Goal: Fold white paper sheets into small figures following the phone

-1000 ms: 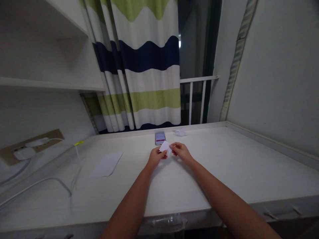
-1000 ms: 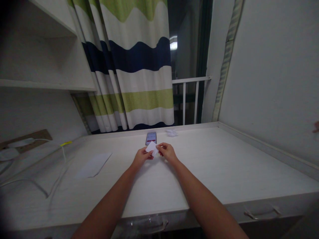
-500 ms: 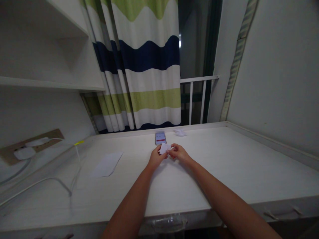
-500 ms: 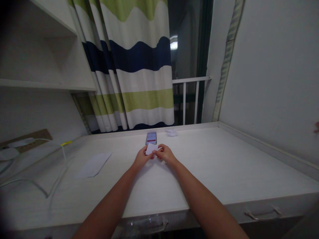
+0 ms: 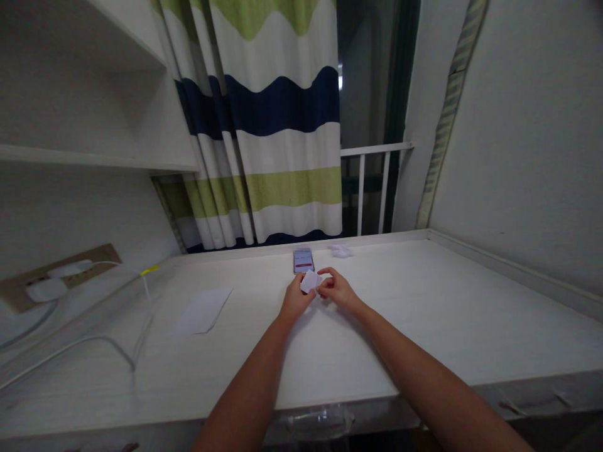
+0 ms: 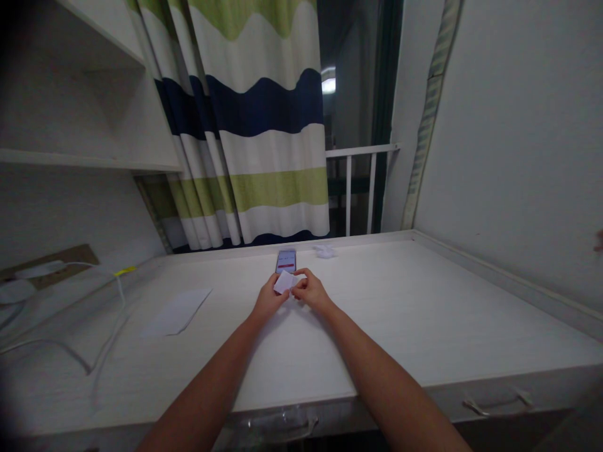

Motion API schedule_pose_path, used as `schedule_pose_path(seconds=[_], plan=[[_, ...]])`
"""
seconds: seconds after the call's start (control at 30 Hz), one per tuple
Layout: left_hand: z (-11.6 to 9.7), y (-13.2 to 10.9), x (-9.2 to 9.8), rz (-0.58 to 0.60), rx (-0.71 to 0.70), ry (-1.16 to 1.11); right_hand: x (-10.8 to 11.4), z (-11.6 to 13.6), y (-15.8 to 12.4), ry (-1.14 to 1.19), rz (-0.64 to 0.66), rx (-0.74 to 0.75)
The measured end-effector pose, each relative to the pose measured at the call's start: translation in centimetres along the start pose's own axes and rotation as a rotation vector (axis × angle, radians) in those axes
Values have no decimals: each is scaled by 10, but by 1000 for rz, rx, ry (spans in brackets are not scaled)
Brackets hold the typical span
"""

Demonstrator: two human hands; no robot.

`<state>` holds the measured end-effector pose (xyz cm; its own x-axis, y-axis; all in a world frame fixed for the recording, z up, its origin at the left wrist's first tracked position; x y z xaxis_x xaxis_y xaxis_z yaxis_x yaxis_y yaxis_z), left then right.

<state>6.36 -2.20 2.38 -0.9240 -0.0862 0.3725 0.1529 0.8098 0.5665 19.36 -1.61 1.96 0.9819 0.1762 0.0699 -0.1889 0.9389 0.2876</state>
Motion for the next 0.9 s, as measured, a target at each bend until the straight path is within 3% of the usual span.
schedule_pose_path(seconds=[0.27,0.67,0.8,0.9], plan=[[4,0,-2,7,6,-75,0,-3,1,111,3,-32],[12,3,-2,-26,365,-599,3,-1,4,183,-68,-76],[13,4,0,-80,322,-522,2,-2,2,89,-36,-40],[13,5,1,-78,257,-472,2,-2,1,-119,-55,56]])
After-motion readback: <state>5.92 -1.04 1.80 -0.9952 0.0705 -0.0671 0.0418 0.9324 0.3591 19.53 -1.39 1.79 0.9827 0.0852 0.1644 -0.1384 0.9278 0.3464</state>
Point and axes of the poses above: each hand's wrist, its own y-axis towards the middle knuckle, its own x-axis out of the back of the hand, z = x × y, the point moved 2 cm from there along y, towards the middle knuckle, and after that the axes turned 4 degrees about -x, right-handed, at the moved point
